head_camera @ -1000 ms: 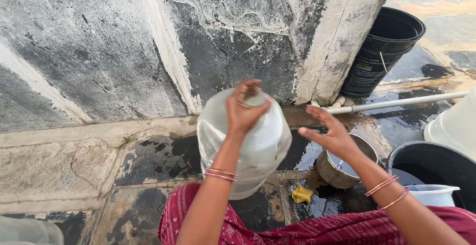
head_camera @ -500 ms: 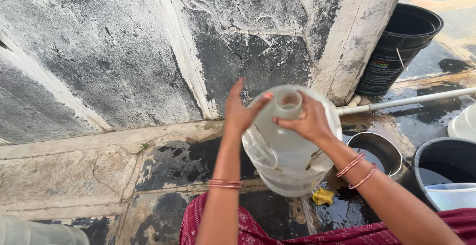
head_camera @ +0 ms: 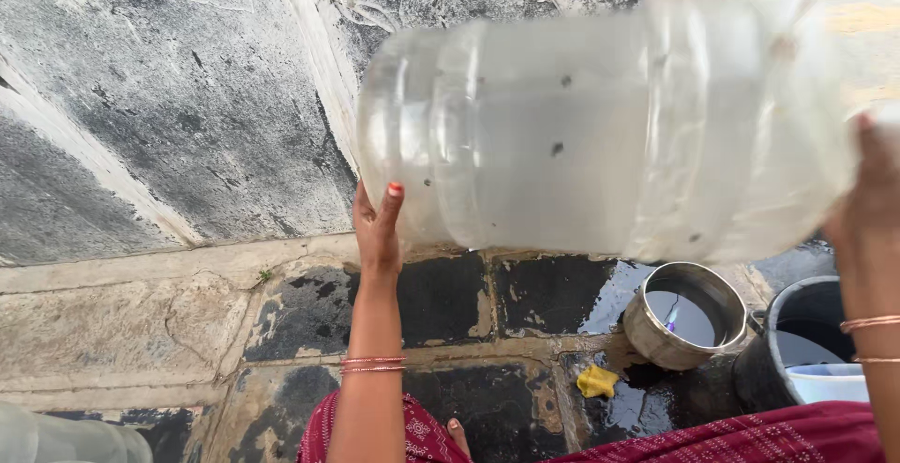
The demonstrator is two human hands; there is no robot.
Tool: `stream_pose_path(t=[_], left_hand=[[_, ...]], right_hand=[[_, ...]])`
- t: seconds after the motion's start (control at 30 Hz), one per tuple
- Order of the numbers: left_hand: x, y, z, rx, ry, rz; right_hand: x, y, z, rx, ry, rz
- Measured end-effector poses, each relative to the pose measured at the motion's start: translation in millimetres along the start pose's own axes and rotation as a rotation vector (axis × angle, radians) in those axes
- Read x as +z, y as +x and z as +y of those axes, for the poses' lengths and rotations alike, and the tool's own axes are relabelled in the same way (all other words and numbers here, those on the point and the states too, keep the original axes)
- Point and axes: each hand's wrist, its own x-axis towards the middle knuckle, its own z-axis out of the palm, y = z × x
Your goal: The person cleans the exterior and interior of a large plastic water jug using a yellow sponge and water, then rinses it with water from a bucket.
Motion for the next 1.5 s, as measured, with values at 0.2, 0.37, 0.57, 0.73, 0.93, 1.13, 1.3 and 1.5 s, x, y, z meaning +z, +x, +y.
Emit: stream_pose_path(t=[0.2, 0.37, 0.57, 0.73, 0.93, 1.13, 1.3, 1.5], left_hand=[[2.0, -6.1, -3.7, -0.272, 0.597, -0.004], [-9.5, 2.7, -37.0, -0.541, 1.208, -0.18], [29.4, 10.2, 61.8, -0.362, 0.826, -0.134], [62.9, -5.3, 155.7, 0.382, 0.145, -0.283], [95.0, -13.1, 174.9, 0.776, 0.307, -0.335], [70.3, -5.9, 104.4, 0.304, 0.46, -0.172], [22.2, 8.2, -14.8, -0.224, 0.904, -0.048], [-2.9, 9.0, -42.9, -0.659, 1.202, -0.318]], right_hand=[[-94.6, -67.1, 167.5, 1.017, -0.568, -0.047], [-134.5, -121.2, 228.5, 1.393, -0.719, -0.079], [-95.3, -75.4, 161.6, 0.956, -0.381, -0.072], [-7.8, -18.8, 47.1, 0.454, 0.139, -0.183], [7.7, 5.6, 29.9, 0.223, 0.202, -0.143], [-56.1, 5.9, 66.5, 0.47, -0.068, -0.063], [-128.0, -26.4, 159.6, 1.042, -0.7, -0.09], [-145.4, -76.4, 210.6, 1.256, -0.959, -0.235]])
